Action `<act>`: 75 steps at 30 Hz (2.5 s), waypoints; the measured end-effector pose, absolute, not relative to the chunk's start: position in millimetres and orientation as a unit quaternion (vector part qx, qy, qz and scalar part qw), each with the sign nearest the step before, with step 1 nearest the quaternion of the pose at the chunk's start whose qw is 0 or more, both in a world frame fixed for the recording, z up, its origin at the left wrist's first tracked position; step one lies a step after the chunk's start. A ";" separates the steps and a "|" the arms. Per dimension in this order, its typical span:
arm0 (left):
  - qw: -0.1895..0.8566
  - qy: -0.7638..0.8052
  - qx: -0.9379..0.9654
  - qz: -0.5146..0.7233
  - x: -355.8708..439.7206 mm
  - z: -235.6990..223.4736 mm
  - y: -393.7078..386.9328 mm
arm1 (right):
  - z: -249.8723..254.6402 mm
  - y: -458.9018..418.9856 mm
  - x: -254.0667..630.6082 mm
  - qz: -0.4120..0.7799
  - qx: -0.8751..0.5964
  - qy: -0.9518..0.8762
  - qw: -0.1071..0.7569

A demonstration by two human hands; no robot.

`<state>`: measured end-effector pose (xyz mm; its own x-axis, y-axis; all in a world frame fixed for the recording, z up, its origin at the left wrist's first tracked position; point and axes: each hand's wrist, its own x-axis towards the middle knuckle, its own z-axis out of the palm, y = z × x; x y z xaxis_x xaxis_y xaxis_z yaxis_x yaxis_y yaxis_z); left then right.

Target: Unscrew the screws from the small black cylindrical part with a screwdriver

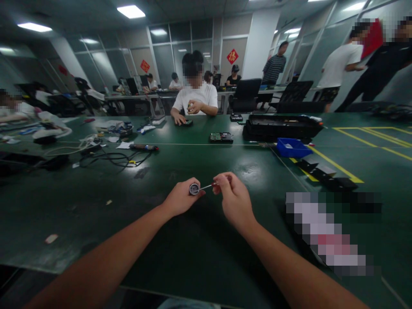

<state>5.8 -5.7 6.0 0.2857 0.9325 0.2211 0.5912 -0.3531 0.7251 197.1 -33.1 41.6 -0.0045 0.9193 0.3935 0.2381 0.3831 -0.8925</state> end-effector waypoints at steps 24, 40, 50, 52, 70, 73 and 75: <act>0.254 0.503 0.753 0.340 5.5 5.8 -6.7 | 35.0 -32.5 193.8 0.240 -0.512 -0.630 0.532; 0.243 0.513 0.753 0.333 4.2 1.9 -3.5 | 38.7 -41.7 195.9 0.100 -0.477 -0.743 0.460; 0.245 0.523 0.743 0.338 2.2 2.0 -3.0 | 38.2 -41.7 195.9 0.138 -0.432 -0.789 0.415; 0.245 0.522 0.743 0.339 2.7 2.6 -3.2 | 37.4 -43.0 195.8 0.138 -0.437 -0.774 0.437; 0.249 0.532 0.725 0.359 3.7 4.0 -4.3 | 30.3 -40.8 189.8 0.266 -0.451 -0.677 0.517; 0.242 0.525 0.730 0.365 4.1 5.9 -4.9 | 31.5 -35.6 189.9 0.312 -0.452 -0.633 0.545; 0.245 0.517 0.737 0.362 4.5 6.6 -5.2 | 32.6 -31.8 190.4 0.341 -0.449 -0.603 0.565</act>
